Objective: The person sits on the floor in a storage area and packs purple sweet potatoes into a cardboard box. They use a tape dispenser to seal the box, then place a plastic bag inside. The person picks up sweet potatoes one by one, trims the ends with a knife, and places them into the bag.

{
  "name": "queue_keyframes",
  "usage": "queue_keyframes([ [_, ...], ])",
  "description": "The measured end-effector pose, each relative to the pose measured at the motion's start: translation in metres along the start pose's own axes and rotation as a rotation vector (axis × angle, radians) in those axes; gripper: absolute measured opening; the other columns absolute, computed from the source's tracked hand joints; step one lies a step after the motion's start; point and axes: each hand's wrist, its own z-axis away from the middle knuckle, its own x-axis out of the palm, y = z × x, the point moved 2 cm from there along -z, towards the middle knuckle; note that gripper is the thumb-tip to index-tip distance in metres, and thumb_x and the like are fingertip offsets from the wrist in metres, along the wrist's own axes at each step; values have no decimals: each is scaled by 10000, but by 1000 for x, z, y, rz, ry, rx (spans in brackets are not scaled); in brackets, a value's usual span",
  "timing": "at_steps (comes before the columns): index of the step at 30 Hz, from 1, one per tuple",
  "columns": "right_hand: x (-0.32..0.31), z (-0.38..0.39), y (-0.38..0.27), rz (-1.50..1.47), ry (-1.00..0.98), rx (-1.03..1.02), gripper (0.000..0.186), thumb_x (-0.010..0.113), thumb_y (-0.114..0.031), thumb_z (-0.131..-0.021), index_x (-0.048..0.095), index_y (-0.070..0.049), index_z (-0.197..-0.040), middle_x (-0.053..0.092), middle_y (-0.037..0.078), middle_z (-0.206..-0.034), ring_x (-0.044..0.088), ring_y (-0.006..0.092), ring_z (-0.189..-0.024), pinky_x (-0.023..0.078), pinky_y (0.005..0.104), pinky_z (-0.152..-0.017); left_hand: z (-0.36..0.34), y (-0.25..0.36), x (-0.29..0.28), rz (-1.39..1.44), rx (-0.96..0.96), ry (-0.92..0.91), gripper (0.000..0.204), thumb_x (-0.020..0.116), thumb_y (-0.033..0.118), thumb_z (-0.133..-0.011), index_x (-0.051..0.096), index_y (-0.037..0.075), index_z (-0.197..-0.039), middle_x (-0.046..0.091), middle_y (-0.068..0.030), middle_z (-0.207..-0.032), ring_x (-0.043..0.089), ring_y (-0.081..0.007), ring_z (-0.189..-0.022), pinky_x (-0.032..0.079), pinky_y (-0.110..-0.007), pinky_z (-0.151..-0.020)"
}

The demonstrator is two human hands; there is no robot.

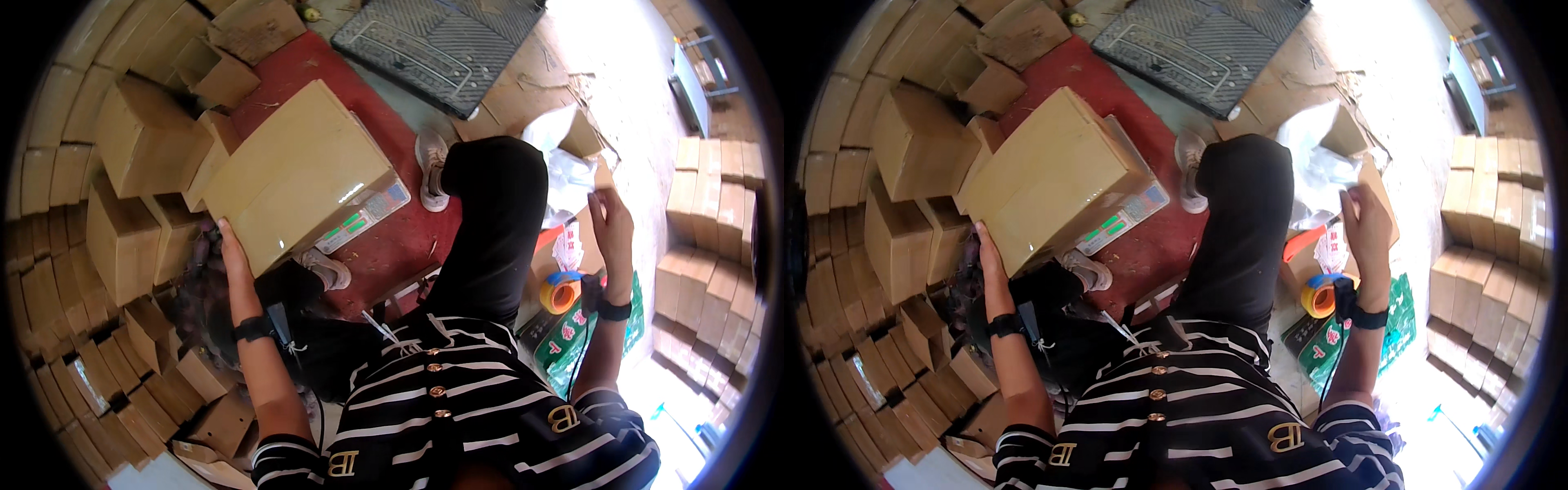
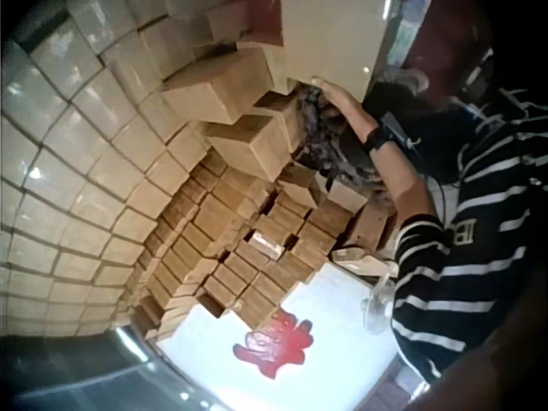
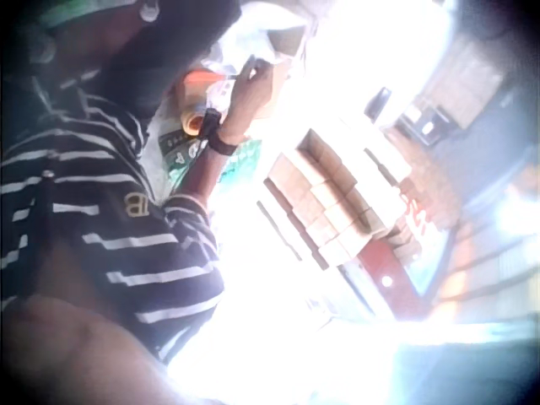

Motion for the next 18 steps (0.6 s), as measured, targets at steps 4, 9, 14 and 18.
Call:
queue_keyframes([
  [4, 21, -42, -169, -406, 17, -555, 212, 618, -100, -817, 594, -49, -1021, 625, 148, -990, 603, 331, -909, 486, 386, -764, 6, 6, -3, -52, -36, 71, 761, 361, 607, -914, 498, -70, -1232, 561, -159, -1189, 537, -228, -1051, 409, -316, -903],
  [9, 130, -36, -275, -147, -146, -1128, 695, 751, -264, -648, 475, -90, -1262, 402, 136, -1353, 345, 329, -1281, 299, 458, -1052, -4, -3, 4, 37, -54, -1, 736, 331, 590, -925, 542, -66, -1184, 617, -158, -1090, 594, -232, -977, 462, -321, -835],
  [14, 167, -42, -291, -34, -66, -1227, 817, 765, -300, -613, 418, -125, -1331, 396, 115, -1362, 333, 323, -1290, 278, 457, -1068, 7, 9, 4, 8, 16, 16, 708, 321, 566, -938, 583, -64, -1127, 628, -159, -1061, 600, -229, -938, 457, -320, -826],
  [18, 176, -33, -291, -19, -65, -1186, 871, 771, -328, -592, 391, -116, -1346, 401, 116, -1355, 339, 325, -1284, 282, 453, -1066, 9, 5, 3, 34, 40, 16, 719, 324, 575, -932, 585, -71, -1112, 631, -173, -1043, 604, -245, -918, 454, -334, -822],
])
